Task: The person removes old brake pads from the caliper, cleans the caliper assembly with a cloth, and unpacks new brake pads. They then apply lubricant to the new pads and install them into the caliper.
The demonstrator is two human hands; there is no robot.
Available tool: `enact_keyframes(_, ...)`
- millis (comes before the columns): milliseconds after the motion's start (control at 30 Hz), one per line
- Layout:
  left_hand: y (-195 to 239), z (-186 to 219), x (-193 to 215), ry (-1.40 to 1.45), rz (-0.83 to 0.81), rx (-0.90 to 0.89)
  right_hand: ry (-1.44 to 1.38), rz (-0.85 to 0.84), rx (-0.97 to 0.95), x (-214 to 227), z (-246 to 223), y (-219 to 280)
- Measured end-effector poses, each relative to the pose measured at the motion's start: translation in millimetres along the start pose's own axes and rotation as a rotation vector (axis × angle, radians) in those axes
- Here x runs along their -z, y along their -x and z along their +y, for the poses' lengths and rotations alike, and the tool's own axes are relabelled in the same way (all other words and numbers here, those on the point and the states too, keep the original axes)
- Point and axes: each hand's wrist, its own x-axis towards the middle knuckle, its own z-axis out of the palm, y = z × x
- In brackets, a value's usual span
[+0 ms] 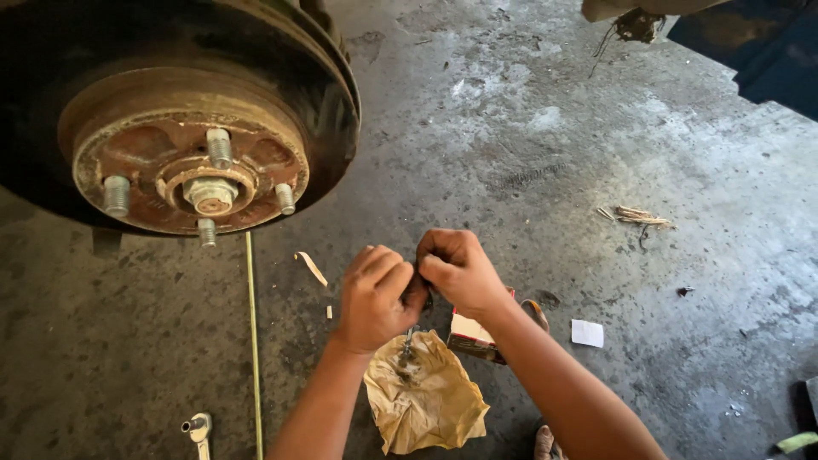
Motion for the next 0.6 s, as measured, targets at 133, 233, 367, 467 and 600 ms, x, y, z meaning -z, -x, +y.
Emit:
enact_keyframes(133, 19.0, -11.2, -13.3, -0.066, 0.050, 0.052, -0.304, 0.100, -0.142, -7.1, -2.7, -0.6)
enact_keyframes(233, 29.5, -17.7, -11.7, -0.060, 0.162, 0.363, -0.301, 0.046, -0.075, 9.0, -9.9, -1.2)
enact_keyframes(367, 26.6, -16.7, -7.0, 0.057, 0.356, 0.715, -0.044, -0.041, 0.059, 4.7, -10.6, 2.6)
enact_keyframes(467, 46.2, -30.2, -21.4, 0.399, 0.389, 0.906, -0.125, -0.006, 0.198, 1.7, 27.9, -1.7)
enact_keyframes(600, 48.0, -36.0, -15.9, 0.956, 0.410, 1.283, 0.140, -0.105, 0.415, 13.0, 8.4, -10.5)
